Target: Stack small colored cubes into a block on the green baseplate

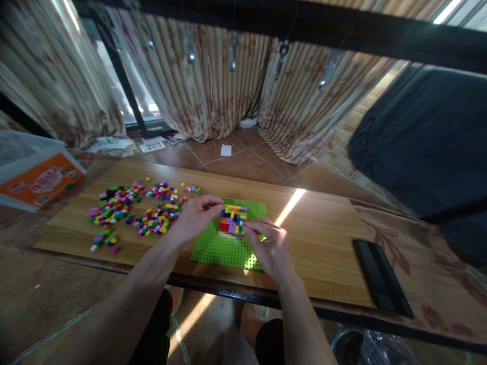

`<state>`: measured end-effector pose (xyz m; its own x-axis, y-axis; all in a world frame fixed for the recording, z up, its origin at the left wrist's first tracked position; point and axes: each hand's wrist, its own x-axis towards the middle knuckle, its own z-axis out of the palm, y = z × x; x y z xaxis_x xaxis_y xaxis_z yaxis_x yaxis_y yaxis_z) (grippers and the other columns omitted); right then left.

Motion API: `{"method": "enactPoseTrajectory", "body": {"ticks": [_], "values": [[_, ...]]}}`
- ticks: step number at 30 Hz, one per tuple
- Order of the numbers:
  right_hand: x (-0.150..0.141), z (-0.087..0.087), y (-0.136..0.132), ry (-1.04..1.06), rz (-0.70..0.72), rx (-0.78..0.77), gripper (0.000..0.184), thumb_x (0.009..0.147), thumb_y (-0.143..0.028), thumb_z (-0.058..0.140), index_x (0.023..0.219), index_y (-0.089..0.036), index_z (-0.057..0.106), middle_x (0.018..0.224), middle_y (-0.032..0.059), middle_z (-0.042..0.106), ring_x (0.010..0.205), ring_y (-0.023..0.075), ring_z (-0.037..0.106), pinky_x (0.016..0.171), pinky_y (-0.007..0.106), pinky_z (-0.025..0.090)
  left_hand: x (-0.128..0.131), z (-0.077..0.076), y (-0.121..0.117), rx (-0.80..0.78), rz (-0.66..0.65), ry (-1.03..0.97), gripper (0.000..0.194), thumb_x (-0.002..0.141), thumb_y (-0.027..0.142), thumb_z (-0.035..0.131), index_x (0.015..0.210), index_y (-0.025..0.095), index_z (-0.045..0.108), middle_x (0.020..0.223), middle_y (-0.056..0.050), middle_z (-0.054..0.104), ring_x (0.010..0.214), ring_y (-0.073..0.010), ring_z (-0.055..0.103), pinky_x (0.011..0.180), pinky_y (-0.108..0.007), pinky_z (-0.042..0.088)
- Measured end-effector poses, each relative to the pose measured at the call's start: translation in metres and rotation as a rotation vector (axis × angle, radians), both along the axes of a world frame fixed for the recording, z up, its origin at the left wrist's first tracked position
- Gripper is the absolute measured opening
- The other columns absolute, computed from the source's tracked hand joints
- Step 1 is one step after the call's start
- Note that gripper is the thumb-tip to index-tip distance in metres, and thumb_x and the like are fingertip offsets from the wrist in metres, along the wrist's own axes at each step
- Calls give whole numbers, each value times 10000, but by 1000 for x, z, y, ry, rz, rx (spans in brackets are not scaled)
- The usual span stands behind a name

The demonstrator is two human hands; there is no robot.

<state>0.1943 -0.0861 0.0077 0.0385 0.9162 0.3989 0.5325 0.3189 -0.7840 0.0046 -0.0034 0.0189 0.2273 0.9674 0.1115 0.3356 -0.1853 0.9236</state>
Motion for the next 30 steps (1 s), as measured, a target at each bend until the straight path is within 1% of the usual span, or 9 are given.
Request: {"method": "enactPoseTrajectory", "body": {"ticks": [7,11,15,21,26,30], "values": [[1,-4,1,20,-36,-39,95,823,-287,674,862,-240,747,850,20,728,734,145,663,661,278,529,0,-2,1,13,-4,4,139,781,190,584,844,147,700,809,-35,725,732,-138,646,694,-253,510],[0,-2,0,11,-29,-69,117,850,-285,637,831,-243,744,830,14,720,750,146,659,664,274,523,1,-2,0,9,-1,4,142,780,187,583,843,140,701,813,-42,726,741,-143,648,704,-261,511],[-1,1,0,17,-17,-48,121,855,-268,629,836,-229,743,851,27,723,762,147,663,678,276,526,0,-4,1,24,-4,-1,143,778,195,586,845,146,703,816,-41,728,751,-147,652,704,-262,510],[1,-6,2,60,-27,-67,101,827,-285,666,861,-242,751,867,21,728,743,141,657,664,273,525,1,-2,1,2,7,20,149,779,197,584,848,146,706,821,-44,729,755,-151,652,692,-260,502],[-1,-1,-1,20,-22,-55,125,858,-271,623,841,-246,745,840,12,720,734,131,646,653,259,515,1,-2,0,-1,7,20,146,779,210,588,849,154,704,815,-36,727,738,-146,648,678,-255,498],[-2,1,-1,19,-26,-23,117,844,-273,634,869,-244,744,854,17,723,711,128,641,648,261,518,1,-3,0,0,3,14,152,783,210,586,855,148,704,813,-40,726,737,-145,647,687,-261,499]]}}
